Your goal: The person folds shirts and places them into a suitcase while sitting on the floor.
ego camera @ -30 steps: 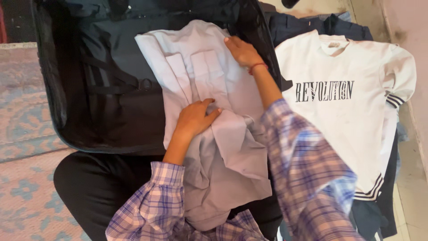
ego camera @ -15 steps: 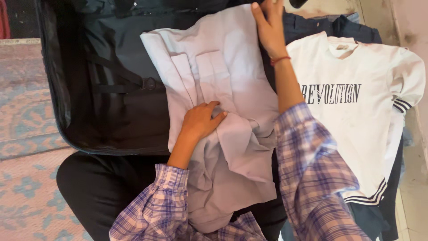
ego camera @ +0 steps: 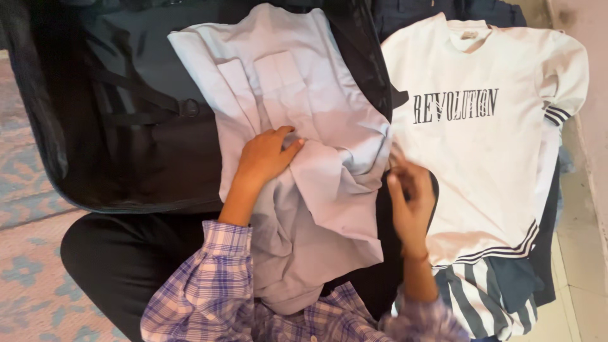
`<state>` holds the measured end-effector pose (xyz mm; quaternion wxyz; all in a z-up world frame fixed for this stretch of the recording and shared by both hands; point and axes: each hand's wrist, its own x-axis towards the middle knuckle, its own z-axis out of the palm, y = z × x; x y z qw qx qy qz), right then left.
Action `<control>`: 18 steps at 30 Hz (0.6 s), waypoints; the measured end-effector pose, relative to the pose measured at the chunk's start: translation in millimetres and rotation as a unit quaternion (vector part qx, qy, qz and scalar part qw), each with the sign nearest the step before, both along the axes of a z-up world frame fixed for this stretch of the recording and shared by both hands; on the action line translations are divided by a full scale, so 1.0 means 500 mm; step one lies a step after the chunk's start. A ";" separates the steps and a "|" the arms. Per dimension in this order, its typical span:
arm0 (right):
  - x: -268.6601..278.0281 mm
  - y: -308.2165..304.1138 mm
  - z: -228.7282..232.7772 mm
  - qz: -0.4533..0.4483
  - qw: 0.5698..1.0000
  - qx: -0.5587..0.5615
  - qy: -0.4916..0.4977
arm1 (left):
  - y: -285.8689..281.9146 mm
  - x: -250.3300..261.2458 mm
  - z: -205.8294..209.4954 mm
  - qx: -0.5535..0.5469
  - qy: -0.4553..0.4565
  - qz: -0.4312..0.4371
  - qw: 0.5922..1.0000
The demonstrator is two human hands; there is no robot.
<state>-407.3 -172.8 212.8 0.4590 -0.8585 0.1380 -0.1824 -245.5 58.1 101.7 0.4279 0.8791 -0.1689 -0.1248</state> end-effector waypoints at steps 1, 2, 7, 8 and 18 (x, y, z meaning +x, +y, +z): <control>-0.032 0.013 -0.013 -0.023 0.999 0.028 -0.013 | 0.001 0.000 0.003 -0.001 0.004 0.002 1.000; -0.066 0.027 -0.022 -0.033 0.999 -0.005 0.007 | 0.000 -0.001 0.006 -0.001 0.008 0.004 1.000; -0.165 0.090 -0.036 0.087 0.978 -0.187 0.021 | 0.001 0.000 0.013 0.013 0.006 0.005 1.000; -0.174 0.095 -0.036 0.124 0.959 -0.252 0.041 | 0.001 -0.001 0.012 0.013 0.009 0.006 1.000; -0.231 0.063 -0.023 0.178 0.929 -0.307 0.104 | 0.004 -0.004 0.013 -0.005 0.010 0.016 1.000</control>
